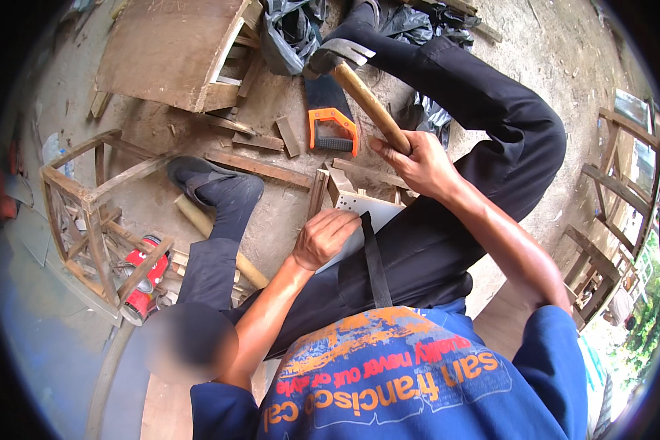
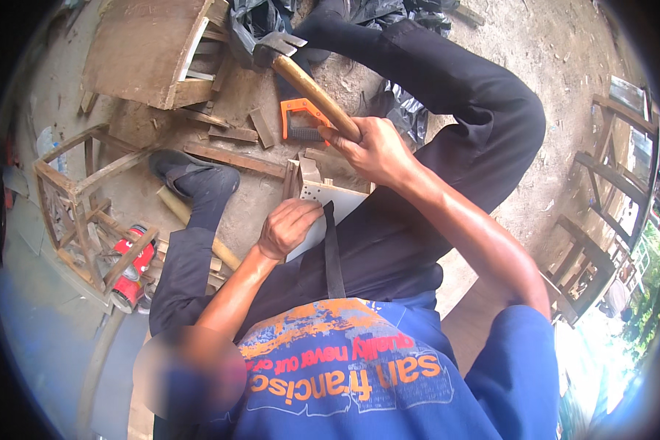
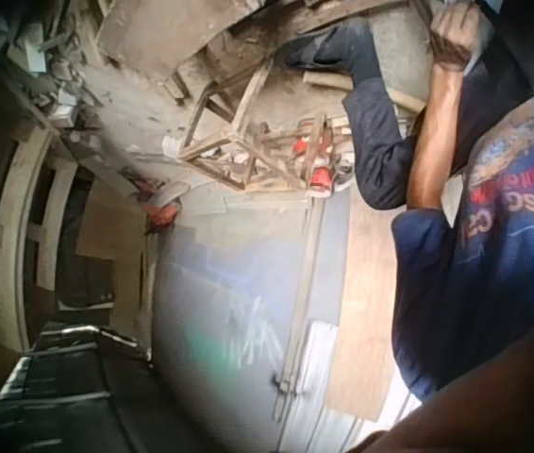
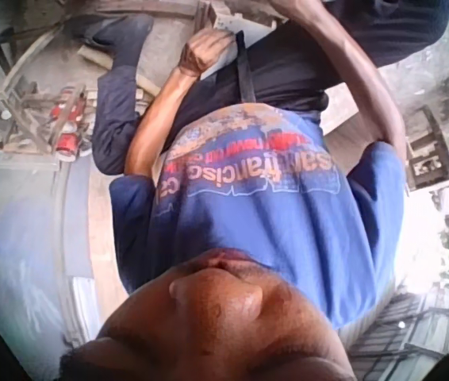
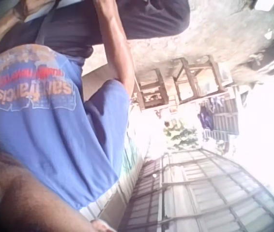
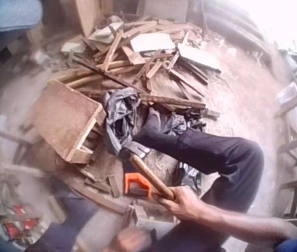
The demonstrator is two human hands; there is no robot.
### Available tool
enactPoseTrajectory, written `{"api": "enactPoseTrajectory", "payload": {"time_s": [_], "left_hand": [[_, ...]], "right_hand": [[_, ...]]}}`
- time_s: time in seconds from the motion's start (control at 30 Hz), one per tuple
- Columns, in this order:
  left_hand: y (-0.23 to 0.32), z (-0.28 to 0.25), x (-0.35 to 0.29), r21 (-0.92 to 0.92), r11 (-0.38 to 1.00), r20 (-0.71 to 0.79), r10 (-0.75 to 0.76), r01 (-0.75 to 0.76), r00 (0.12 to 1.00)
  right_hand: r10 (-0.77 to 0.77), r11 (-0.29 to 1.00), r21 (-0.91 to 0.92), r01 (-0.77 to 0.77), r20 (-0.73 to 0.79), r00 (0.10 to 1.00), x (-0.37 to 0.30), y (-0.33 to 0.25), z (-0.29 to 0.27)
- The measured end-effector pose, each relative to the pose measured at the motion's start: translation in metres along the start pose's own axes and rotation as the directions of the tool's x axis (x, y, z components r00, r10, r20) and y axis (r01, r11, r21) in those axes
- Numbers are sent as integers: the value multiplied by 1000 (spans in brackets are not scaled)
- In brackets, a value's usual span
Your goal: The person assembles a small wooden frame by hammering nails into joints and attaching a flat panel. They use a hammer and nails to secure the pieces together, then place a white panel onto the frame and fasten it with additional nails.
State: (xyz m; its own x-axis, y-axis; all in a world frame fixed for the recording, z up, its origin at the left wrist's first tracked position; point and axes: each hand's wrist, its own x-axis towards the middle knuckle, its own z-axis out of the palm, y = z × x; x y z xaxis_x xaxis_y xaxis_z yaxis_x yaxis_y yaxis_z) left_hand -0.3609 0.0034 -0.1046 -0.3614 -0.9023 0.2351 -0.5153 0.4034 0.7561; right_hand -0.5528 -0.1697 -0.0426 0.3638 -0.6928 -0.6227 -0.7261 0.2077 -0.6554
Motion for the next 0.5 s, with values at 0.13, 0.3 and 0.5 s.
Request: {"api": "enactPoseTrajectory", "payload": {"time_s": [0.13, 0.3, 0.5], "left_hand": [[0, 1, 6, 12, 1000, -27, -17, 17, 999], [3, -6, 9, 72, 997, 24, 27, -28, 999], [-5, -6, 7, 87, 996, -9, 17, -16, 1000]], "right_hand": [[-50, 999, -9, 52, 106, 993, -7, 2, -15], [-348, 903, -221, 369, 129, 928, -1, -9, -51], [-373, 876, -265, 404, 160, 914, 0, 1, -37]]}}
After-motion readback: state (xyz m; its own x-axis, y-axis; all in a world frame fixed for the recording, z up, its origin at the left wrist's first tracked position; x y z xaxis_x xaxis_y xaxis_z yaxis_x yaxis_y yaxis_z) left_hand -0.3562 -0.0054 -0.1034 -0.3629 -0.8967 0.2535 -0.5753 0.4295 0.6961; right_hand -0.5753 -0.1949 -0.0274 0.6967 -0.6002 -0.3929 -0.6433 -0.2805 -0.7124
